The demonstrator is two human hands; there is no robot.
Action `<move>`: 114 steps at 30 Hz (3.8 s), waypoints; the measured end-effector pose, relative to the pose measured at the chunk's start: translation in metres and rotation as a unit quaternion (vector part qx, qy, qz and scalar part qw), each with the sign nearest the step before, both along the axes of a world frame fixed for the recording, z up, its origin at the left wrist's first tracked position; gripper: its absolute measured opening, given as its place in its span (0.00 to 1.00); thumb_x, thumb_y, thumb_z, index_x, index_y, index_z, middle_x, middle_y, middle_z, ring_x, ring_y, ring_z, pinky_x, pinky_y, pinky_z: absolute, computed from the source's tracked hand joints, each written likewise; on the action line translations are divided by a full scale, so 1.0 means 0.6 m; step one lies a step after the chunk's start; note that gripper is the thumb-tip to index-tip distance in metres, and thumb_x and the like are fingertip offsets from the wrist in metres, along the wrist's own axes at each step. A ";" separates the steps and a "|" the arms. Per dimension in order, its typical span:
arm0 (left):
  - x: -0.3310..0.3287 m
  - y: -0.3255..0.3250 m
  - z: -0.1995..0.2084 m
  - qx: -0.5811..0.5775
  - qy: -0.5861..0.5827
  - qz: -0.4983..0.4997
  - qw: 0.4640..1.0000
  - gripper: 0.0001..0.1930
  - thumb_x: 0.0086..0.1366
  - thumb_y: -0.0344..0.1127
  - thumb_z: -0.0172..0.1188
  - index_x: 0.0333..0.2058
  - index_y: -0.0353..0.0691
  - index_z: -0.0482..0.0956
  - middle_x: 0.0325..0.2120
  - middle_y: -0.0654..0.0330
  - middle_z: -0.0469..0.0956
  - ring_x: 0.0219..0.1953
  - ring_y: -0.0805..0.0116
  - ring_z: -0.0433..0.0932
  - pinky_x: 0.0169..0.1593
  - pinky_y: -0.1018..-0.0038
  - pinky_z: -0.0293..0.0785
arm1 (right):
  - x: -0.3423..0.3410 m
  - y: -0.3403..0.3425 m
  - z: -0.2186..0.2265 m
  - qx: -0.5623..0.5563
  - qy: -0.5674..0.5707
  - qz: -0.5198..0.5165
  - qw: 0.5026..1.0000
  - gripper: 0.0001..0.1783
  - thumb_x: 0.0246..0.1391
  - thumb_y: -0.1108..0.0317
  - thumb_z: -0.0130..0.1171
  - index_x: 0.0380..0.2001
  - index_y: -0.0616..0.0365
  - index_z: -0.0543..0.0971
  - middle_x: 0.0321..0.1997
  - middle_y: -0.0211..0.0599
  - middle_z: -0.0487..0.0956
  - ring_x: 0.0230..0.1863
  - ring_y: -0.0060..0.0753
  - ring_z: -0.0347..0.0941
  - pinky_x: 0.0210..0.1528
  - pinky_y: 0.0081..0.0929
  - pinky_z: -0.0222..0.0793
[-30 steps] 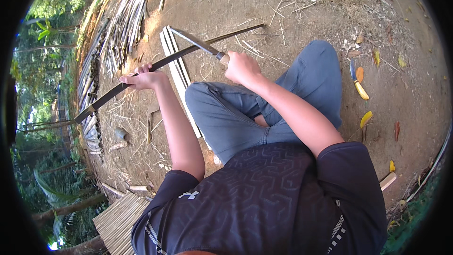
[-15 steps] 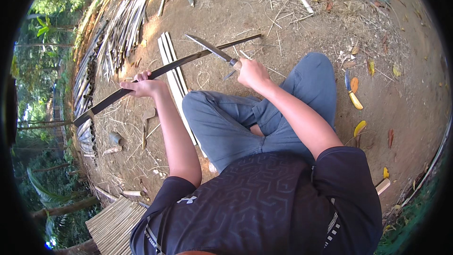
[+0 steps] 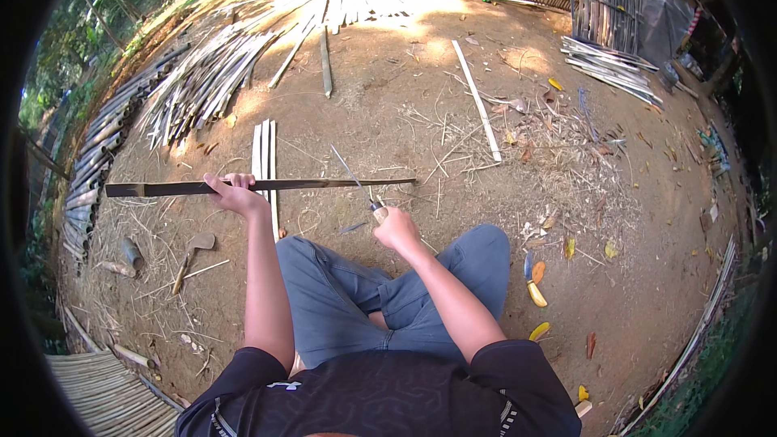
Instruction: The person shaves a strip of bamboo using a knife while sitting on the ground, turning the strip over and checking the thickness.
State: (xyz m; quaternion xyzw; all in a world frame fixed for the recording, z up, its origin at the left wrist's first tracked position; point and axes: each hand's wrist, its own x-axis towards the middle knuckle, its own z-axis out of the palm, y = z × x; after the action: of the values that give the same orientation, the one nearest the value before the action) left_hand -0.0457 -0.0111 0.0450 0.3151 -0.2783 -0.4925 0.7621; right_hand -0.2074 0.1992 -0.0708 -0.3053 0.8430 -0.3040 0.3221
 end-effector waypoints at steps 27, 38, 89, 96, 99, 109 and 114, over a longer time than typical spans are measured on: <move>-0.033 0.017 0.021 -0.114 0.037 -0.128 0.984 0.21 0.69 0.54 0.56 0.32 0.45 0.60 0.12 0.69 0.59 0.11 0.78 0.59 0.17 0.76 0.60 | -0.012 0.000 0.016 -0.079 0.122 0.095 0.985 0.08 0.44 0.72 0.63 0.26 0.61 0.73 0.18 0.32 0.74 0.15 0.24 0.69 0.19 0.27 0.65; -0.031 0.019 0.018 -0.107 0.045 -0.122 0.986 0.22 0.68 0.55 0.58 0.32 0.44 0.61 0.12 0.68 0.60 0.12 0.77 0.60 0.17 0.76 0.61 | -0.015 -0.021 -0.004 -0.042 0.079 0.048 0.995 0.11 0.42 0.69 0.64 0.29 0.61 0.76 0.21 0.40 0.78 0.22 0.36 0.76 0.28 0.35 0.71; 0.027 -0.003 -0.016 -0.019 0.031 -0.038 0.999 0.23 0.70 0.59 0.52 0.33 0.48 0.55 0.14 0.69 0.56 0.13 0.77 0.57 0.19 0.74 0.59 | -0.029 -0.005 -0.086 0.034 0.089 -0.010 0.995 0.18 0.43 0.68 0.63 0.40 0.61 0.78 0.39 0.59 0.81 0.45 0.62 0.78 0.47 0.50 0.73; 0.029 0.006 -0.016 -0.017 0.022 -0.034 0.999 0.21 0.71 0.57 0.51 0.34 0.48 0.56 0.15 0.69 0.56 0.14 0.77 0.57 0.19 0.74 0.60 | 0.027 0.022 -0.036 -0.009 0.106 0.016 0.994 0.17 0.42 0.67 0.63 0.38 0.58 0.78 0.38 0.58 0.81 0.44 0.62 0.77 0.47 0.50 0.73; 0.017 0.005 -0.007 -0.007 0.030 -0.010 0.999 0.22 0.72 0.56 0.51 0.33 0.47 0.56 0.16 0.69 0.56 0.14 0.78 0.57 0.19 0.74 0.60 | -0.023 0.011 -0.130 0.014 0.100 -0.052 0.994 0.16 0.41 0.67 0.63 0.36 0.59 0.79 0.38 0.59 0.81 0.45 0.63 0.77 0.47 0.49 0.72; 0.035 -0.006 -0.026 -0.015 0.009 0.020 1.000 0.20 0.72 0.56 0.51 0.36 0.48 0.56 0.17 0.69 0.54 0.16 0.79 0.56 0.19 0.75 0.61 | -0.039 0.030 -0.123 -0.020 0.097 0.005 0.995 0.17 0.41 0.67 0.61 0.39 0.58 0.79 0.36 0.57 0.81 0.42 0.62 0.78 0.45 0.49 0.72; 0.017 0.001 -0.019 -0.029 -0.002 -0.002 1.000 0.20 0.71 0.57 0.52 0.37 0.50 0.56 0.16 0.70 0.54 0.16 0.78 0.56 0.20 0.75 0.61 | -0.074 0.027 -0.167 -0.030 0.071 -0.047 0.996 0.15 0.41 0.67 0.62 0.37 0.59 0.77 0.35 0.58 0.81 0.42 0.62 0.77 0.44 0.50 0.72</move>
State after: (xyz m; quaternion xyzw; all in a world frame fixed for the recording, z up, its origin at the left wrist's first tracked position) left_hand -0.0358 -0.0103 0.0339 0.2932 -0.2946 -0.4854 0.7692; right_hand -0.2517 0.2152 -0.1709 -0.2960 0.8675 -0.3215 0.2375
